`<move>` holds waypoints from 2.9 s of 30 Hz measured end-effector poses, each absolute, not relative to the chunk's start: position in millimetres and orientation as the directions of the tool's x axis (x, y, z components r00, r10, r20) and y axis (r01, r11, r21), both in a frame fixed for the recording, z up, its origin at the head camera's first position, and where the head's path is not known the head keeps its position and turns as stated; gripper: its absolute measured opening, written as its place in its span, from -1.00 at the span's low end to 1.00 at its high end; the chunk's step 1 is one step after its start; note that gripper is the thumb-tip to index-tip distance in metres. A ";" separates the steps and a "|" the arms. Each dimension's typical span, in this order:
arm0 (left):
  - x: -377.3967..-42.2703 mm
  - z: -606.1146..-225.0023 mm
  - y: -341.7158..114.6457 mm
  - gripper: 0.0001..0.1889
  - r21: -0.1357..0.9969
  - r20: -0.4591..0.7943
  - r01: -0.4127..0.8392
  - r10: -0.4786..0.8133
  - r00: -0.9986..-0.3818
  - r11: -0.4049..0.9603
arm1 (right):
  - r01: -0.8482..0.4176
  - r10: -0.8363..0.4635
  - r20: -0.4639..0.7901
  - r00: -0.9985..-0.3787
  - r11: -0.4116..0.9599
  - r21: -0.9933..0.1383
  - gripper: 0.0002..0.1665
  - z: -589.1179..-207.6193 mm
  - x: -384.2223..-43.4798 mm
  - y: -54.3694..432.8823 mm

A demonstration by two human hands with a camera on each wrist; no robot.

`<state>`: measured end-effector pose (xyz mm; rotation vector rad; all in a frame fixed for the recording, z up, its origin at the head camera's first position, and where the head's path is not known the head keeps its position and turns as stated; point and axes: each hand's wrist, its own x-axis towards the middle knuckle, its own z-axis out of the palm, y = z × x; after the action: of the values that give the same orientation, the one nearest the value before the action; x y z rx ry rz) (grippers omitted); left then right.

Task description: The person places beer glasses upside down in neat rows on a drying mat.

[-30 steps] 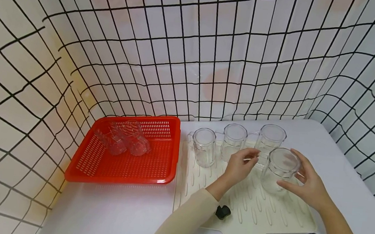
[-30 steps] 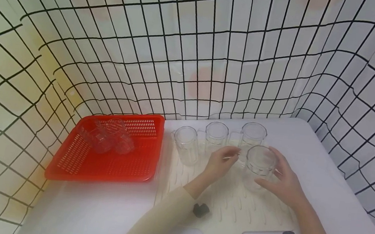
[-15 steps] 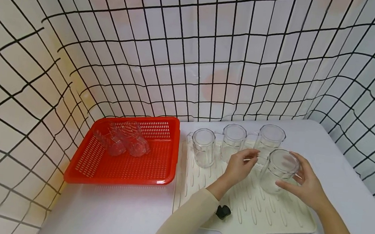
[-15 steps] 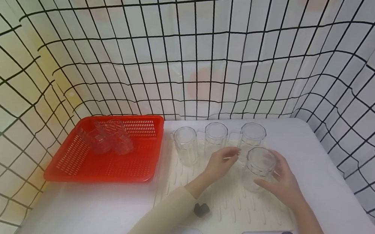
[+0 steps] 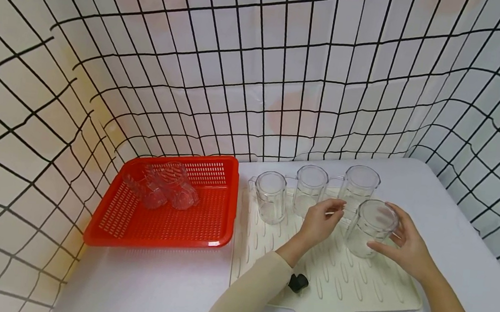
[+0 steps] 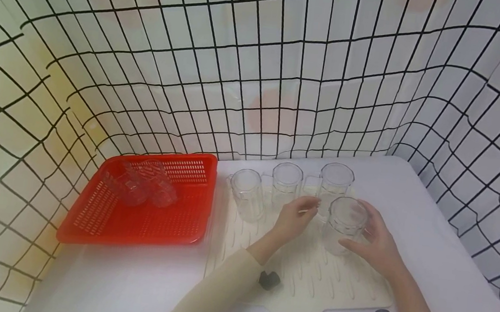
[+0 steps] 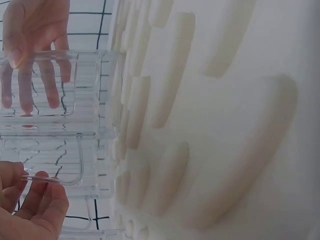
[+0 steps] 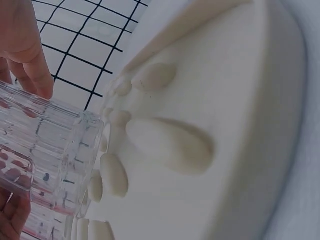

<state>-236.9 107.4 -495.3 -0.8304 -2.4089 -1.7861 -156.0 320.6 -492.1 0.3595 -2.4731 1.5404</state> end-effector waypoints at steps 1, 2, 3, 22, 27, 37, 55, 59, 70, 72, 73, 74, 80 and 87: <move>-237.3 -495.5 107.4 -0.74 0.881 0.330 0.430 0.395 -0.858 0.199 | -0.311 -0.099 0.298 -0.949 0.425 -0.850 0.21 -492.0 -156.4 320.7; -237.8 -495.7 107.6 -0.74 0.878 0.332 0.433 0.394 -0.857 0.203 | -0.312 -0.100 0.298 -0.949 0.423 -0.851 0.21 -491.9 -156.8 320.9; -238.0 -496.0 107.7 -0.74 0.877 0.333 0.434 0.393 -0.857 0.204 | -0.312 -0.101 0.298 -0.949 0.423 -0.851 0.21 -492.0 -157.2 321.0; -230.4 -495.7 91.1 -0.69 0.872 0.343 0.441 0.374 -0.861 0.214 | -0.301 -0.081 0.298 -0.951 0.462 -0.835 0.33 -500.8 -155.1 318.7; -227.4 -495.9 82.7 -0.70 0.869 0.364 0.453 0.363 -0.858 0.198 | -0.261 -0.072 0.262 -0.962 0.511 -0.819 0.36 -499.9 -151.1 318.1; -216.9 -499.0 62.7 -0.72 0.872 0.361 0.449 0.364 -0.859 0.196 | -0.202 -0.076 0.197 -0.978 0.603 -0.772 0.35 -498.6 -137.5 321.9; -190.5 -490.0 25.7 -0.74 0.870 0.372 0.453 0.342 -0.863 0.196 | -0.035 -0.076 -0.035 -0.997 0.760 -0.649 0.30 -502.9 -126.0 336.0; -183.2 -485.9 11.2 -0.74 0.850 0.400 0.486 0.351 -0.847 0.204 | -0.062 -0.116 -0.045 -0.992 0.772 -0.633 0.28 -510.1 -124.9 340.3; -171.1 -464.0 -38.9 -0.75 0.843 0.481 0.520 0.243 -0.842 0.135 | -0.126 -0.228 -0.094 -0.969 0.784 -0.607 0.19 -523.8 -123.4 343.2; -170.9 -460.6 -46.7 -0.76 0.842 0.506 0.530 0.194 -0.841 0.098 | -0.126 -0.234 -0.107 -0.966 0.794 -0.595 0.17 -524.7 -123.7 343.1; -170.7 -458.4 -50.8 -0.77 0.842 0.516 0.533 0.165 -0.841 0.083 | -0.125 -0.235 -0.113 -0.965 0.798 -0.589 0.16 -525.1 -124.0 342.9; -170.6 -456.3 -55.1 -0.78 0.838 0.529 0.540 0.133 -0.838 0.072 | -0.125 -0.237 -0.118 -0.964 0.801 -0.586 0.16 -525.4 -124.3 342.3; -178.4 -444.6 -86.3 -0.83 0.855 0.517 0.511 -0.065 -0.854 0.094 | -0.153 -0.249 -0.094 -0.964 0.807 -0.570 0.15 -527.2 -126.4 338.9; -202.6 -443.5 -133.4 -0.81 0.907 0.419 0.405 -0.305 -0.855 0.111 | -0.173 -0.266 -0.078 -0.961 0.796 -0.580 0.15 -528.8 -127.9 334.8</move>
<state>-202.6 -133.4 -443.5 -0.0970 -1.8784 -1.7972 -127.9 334.8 -528.8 0.3841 -3.1237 0.9837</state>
